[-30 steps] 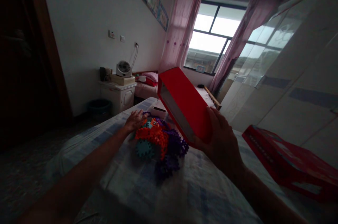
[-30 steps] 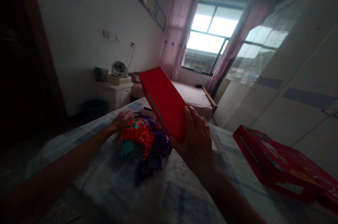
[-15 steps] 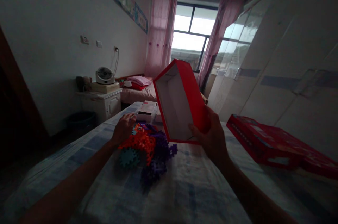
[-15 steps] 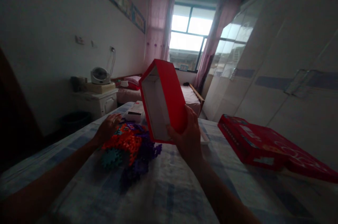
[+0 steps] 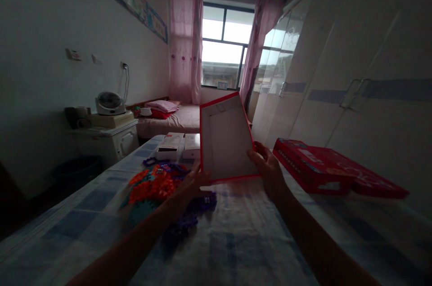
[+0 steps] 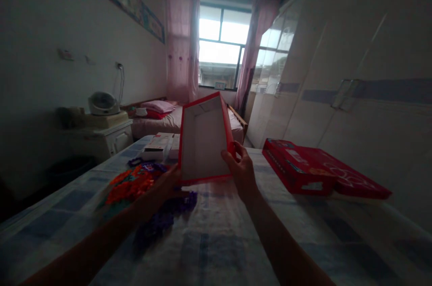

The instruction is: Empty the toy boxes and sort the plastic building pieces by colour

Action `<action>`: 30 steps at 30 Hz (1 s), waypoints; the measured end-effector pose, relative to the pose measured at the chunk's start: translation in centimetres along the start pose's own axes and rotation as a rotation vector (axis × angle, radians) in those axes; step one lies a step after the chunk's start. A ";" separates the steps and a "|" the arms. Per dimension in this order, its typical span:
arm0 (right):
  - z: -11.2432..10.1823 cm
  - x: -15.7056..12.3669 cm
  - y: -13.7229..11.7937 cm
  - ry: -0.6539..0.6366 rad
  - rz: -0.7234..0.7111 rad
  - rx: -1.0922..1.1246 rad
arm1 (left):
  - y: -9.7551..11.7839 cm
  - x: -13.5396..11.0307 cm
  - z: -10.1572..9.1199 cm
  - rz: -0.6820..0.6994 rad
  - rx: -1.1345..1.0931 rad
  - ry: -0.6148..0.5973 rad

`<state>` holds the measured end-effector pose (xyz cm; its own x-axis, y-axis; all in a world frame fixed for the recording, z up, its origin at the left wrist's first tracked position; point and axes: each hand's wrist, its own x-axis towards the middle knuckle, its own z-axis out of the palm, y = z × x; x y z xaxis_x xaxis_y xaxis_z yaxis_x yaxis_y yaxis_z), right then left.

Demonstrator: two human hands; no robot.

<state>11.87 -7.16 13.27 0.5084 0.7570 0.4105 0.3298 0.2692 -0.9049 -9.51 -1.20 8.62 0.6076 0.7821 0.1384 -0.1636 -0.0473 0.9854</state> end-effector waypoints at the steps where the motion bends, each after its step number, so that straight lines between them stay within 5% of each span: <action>1: -0.1 -0.1 0.2 -0.009 0.019 0.026 | -0.4 0.0 0.5 -0.010 -0.028 -0.005; 8: -1.0 0.8 3.5 -0.189 0.022 0.025 | -3.3 0.4 -0.4 -0.022 -0.031 0.178; 14: -2.1 1.3 9.6 -0.149 -0.127 -0.771 | -0.6 1.1 -1.6 -0.050 0.027 0.348; 16: -2.0 1.0 11.0 -0.185 -0.131 -0.848 | 0.1 2.4 -1.3 -0.121 -0.001 0.342; 19: -2.1 0.9 12.0 -0.104 -0.131 -0.813 | 0.2 5.2 0.1 -0.253 -0.050 0.275; 24: -4.6 1.6 13.8 0.238 -0.020 -0.552 | -1.1 10.0 4.4 -0.257 -0.029 0.155; 30: -6.8 2.1 16.3 0.300 0.110 -0.393 | -3.2 11.8 6.5 -0.312 0.167 0.226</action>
<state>23.75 -5.23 0.15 0.7440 0.5487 0.3812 0.5063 -0.0907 -0.8576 3.21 4.15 7.72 0.4190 0.8907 -0.1762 0.1404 0.1282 0.9818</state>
